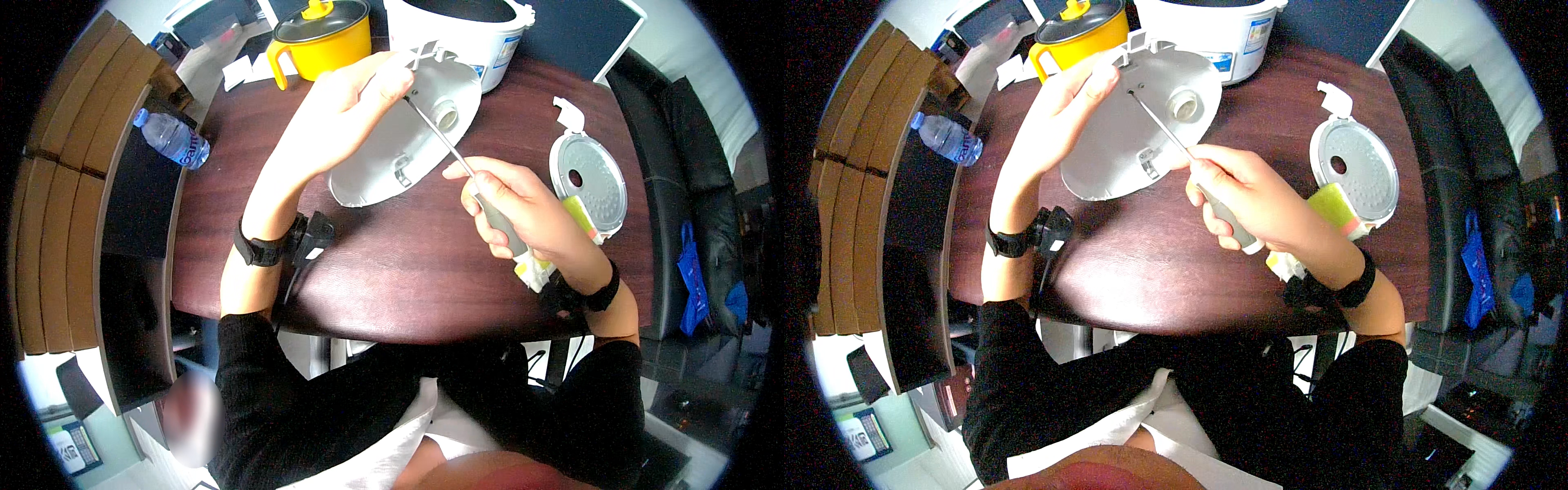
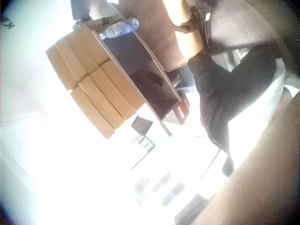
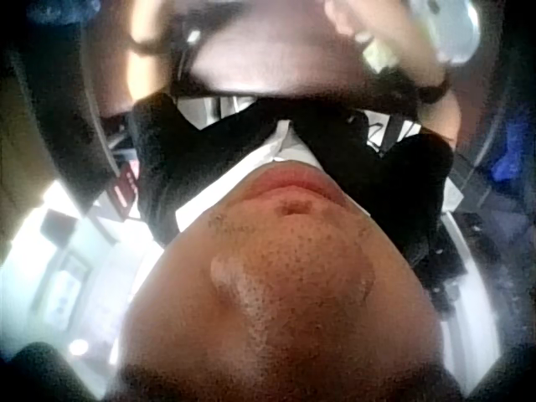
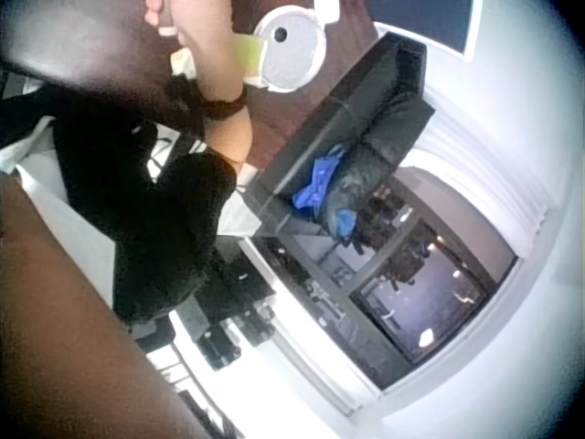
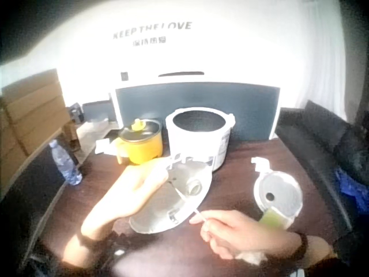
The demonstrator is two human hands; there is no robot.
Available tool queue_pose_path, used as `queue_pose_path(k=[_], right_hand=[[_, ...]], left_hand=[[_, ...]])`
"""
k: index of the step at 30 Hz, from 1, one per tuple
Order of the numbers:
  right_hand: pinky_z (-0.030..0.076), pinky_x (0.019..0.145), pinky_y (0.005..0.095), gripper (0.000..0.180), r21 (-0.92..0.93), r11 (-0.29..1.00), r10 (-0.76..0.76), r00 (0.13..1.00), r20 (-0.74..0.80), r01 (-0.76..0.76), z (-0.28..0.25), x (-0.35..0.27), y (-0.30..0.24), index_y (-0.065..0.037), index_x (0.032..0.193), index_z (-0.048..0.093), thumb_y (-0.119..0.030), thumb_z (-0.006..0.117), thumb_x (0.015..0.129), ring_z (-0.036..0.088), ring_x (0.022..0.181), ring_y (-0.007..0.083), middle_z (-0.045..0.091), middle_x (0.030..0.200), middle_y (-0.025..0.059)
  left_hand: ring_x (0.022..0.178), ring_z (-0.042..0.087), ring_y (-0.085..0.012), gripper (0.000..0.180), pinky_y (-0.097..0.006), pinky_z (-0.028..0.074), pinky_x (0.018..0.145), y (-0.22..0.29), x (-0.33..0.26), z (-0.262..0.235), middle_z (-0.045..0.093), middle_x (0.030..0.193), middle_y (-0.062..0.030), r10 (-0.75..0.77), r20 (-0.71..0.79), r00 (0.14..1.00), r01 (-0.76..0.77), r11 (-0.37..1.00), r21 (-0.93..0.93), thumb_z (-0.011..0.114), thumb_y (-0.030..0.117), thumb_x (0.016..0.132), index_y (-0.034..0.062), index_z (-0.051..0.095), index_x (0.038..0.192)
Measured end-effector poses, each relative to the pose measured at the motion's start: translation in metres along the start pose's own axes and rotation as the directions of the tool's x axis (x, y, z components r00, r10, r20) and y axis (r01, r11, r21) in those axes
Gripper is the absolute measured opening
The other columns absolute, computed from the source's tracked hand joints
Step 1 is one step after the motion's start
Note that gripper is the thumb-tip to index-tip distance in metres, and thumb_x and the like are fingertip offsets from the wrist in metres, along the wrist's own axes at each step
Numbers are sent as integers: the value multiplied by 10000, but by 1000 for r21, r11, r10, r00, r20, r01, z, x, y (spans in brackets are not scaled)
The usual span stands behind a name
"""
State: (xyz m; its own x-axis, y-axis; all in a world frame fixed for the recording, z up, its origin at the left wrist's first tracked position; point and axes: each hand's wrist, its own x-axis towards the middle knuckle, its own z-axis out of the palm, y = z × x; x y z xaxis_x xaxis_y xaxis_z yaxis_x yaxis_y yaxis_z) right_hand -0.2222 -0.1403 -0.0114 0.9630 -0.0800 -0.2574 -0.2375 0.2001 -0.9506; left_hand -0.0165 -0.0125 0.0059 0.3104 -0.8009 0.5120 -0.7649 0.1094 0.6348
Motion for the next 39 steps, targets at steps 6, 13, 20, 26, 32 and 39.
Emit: queue_pose_path(k=[6, 13, 20, 26, 32, 39], right_hand=[[359, 386, 194, 344, 498, 864, 6, 991, 135, -73, 7, 2, 15, -37, 1234, 414, -268, 318, 998, 407, 503, 64, 452, 826, 27], [481, 514, 335, 226, -782, 591, -477, 867, -141, 198, -1, 4, 18, -49, 1101, 510, -181, 503, 918, 599, 589, 258, 552, 754, 118], [479, 529, 398, 259, -995, -80, -583, 813, 0, -57, -2, -11, -23, -93, 1049, 556, -257, 579, 850, 600, 612, 307, 563, 706, 117], [430, 497, 280, 283, -932, 349, -386, 921, -51, 95, -17, -2, -22, -72, 1149, 547, -210, 531, 902, 548, 557, 163, 526, 683, 66], [361, 388, 170, 317, -247, 969, -22, 999, -48, 10, -14, -4, -11, -34, 1191, 498, -246, 409, 974, 431, 468, 28, 474, 690, 6], [333, 348, 184, 394, 455, 886, 38, 993, 116, -87, -5, 4, 25, -65, 1268, 392, -335, 304, 995, 396, 444, 59, 457, 761, 42]], left_hand=[[721, 497, -112, 419, -266, 426, 682, -1, -2, 1, 558, 742, -54, 7, -23, 1000, -9, 998, -69, 467, 403, 932, 11, 579, 1030], [726, 492, -108, 438, -266, 422, 681, -3, 1, -1, 567, 763, -48, -25, 34, 999, 27, 999, -45, 458, 419, 932, 11, 576, 1039], [716, 502, -111, 429, -261, 425, 677, 2, -1, -2, 563, 752, -51, -24, 0, 1000, 24, 999, -26, 465, 414, 930, 17, 581, 1045], [730, 524, -118, 425, -269, 435, 686, 2, -1, -1, 579, 761, -60, -9, 10, 1000, 9, 1000, -29, 474, 407, 927, 21, 584, 1067], [734, 541, -131, 423, -278, 442, 690, -1, -1, 3, 591, 768, -80, -14, 4, 1000, 14, 1000, -26, 490, 397, 919, 15, 584, 1073], [743, 533, -122, 426, -278, 441, 693, 8, -1, 2, 585, 771, -66, -31, -1, 1000, 31, 999, -36, 481, 402, 923, 12, 586, 1058]])
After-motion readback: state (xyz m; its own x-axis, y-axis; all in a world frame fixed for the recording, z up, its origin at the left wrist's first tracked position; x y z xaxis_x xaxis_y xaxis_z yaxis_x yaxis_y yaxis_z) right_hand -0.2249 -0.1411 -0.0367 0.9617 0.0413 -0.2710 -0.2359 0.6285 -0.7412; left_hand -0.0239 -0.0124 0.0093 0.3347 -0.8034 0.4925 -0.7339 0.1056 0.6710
